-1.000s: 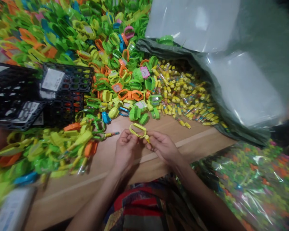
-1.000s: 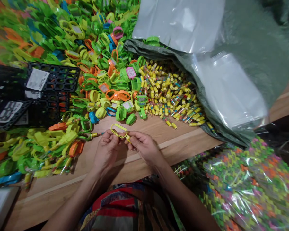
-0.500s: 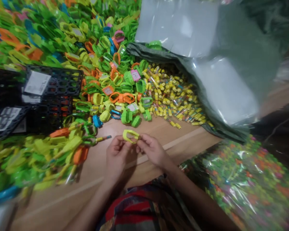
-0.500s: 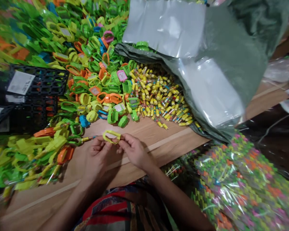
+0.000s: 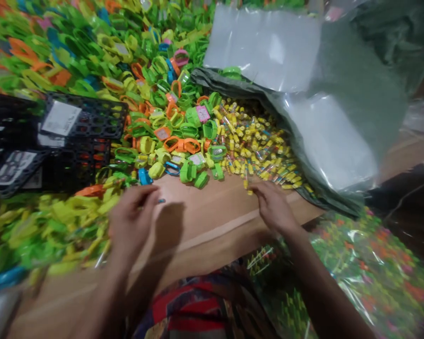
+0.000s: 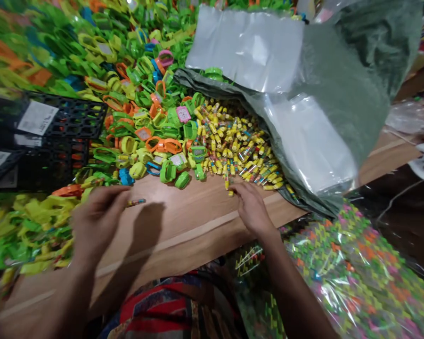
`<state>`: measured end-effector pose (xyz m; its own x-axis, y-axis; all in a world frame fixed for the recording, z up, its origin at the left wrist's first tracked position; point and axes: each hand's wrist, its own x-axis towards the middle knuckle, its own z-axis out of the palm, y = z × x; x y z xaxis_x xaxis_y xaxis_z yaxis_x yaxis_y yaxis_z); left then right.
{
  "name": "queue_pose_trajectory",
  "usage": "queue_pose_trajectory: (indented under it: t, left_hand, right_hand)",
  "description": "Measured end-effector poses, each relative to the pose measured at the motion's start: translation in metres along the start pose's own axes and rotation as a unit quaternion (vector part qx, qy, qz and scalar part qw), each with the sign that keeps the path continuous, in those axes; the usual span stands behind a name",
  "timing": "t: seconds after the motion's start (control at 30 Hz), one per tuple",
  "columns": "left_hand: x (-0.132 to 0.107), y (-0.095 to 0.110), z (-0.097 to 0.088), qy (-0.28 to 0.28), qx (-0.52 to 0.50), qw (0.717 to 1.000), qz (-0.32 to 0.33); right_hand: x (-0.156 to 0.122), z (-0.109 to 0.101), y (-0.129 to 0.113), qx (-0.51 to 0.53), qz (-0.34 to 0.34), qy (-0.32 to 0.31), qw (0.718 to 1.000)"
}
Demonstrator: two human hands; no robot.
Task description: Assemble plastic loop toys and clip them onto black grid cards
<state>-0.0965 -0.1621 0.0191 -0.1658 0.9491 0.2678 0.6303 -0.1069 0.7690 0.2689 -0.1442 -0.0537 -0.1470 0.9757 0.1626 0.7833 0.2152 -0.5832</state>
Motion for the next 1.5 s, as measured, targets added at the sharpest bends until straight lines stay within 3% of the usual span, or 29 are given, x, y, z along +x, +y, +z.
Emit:
queue_pose_trajectory:
  t: [0.07,0.13,0.2,0.27,0.37,0.47,0.6,0.77,0.9,1.07,1.3,1.43,1.5]
  left_hand:
    - [0.008,0.014,0.043,-0.094,-0.01,0.993,0.071]
    - [0.019,0.021,0.078,-0.142,0.049,0.983,0.104]
    - [0.03,0.021,0.1,-0.162,0.149,0.969,0.115]
    - [0.036,0.017,0.11,-0.174,0.216,0.954,0.116]
    - [0.031,0.012,0.109,-0.168,0.19,0.96,0.12]
    - [0.013,0.011,0.101,-0.158,0.058,0.98,0.105]
    - [-0.009,0.013,0.092,-0.152,-0.057,0.981,0.107]
    - [-0.02,0.012,0.086,-0.118,-0.041,0.975,0.181]
    - [-0.021,0.012,0.085,-0.093,-0.047,0.978,0.181]
    - [-0.02,0.012,0.082,-0.106,-0.056,0.976,0.183]
    - [-0.022,0.016,0.08,-0.087,-0.029,0.969,0.228]
    - [-0.024,0.023,0.082,-0.09,0.023,0.959,0.267]
    - [-0.024,0.023,0.074,-0.105,0.029,0.959,0.263]
  right_hand:
    - [0.004,0.012,-0.016,0.009,-0.023,-0.016,1.0]
    - [0.01,0.018,-0.03,-0.005,-0.038,-0.03,0.999]
    - [0.016,0.02,-0.038,-0.034,-0.043,-0.034,0.998]
    - [0.019,0.018,-0.042,-0.05,-0.041,-0.03,0.997]
    - [0.016,0.018,-0.048,-0.006,-0.037,-0.013,0.999]
    - [0.009,0.028,-0.057,0.125,0.02,-0.013,0.992]
    - [0.002,0.048,-0.07,0.314,0.112,-0.061,0.941]
    - [0.001,0.055,-0.082,0.429,0.144,-0.089,0.887]
    - [0.0,0.053,-0.088,0.476,0.166,-0.098,0.858]
    - [-0.001,0.052,-0.093,0.512,0.169,-0.103,0.836]
    - [0.006,0.044,-0.099,0.484,0.148,-0.119,0.854]
    - [0.005,0.053,-0.103,0.47,0.153,-0.109,0.862]
    - [0.003,0.058,-0.104,0.466,0.146,-0.125,0.864]
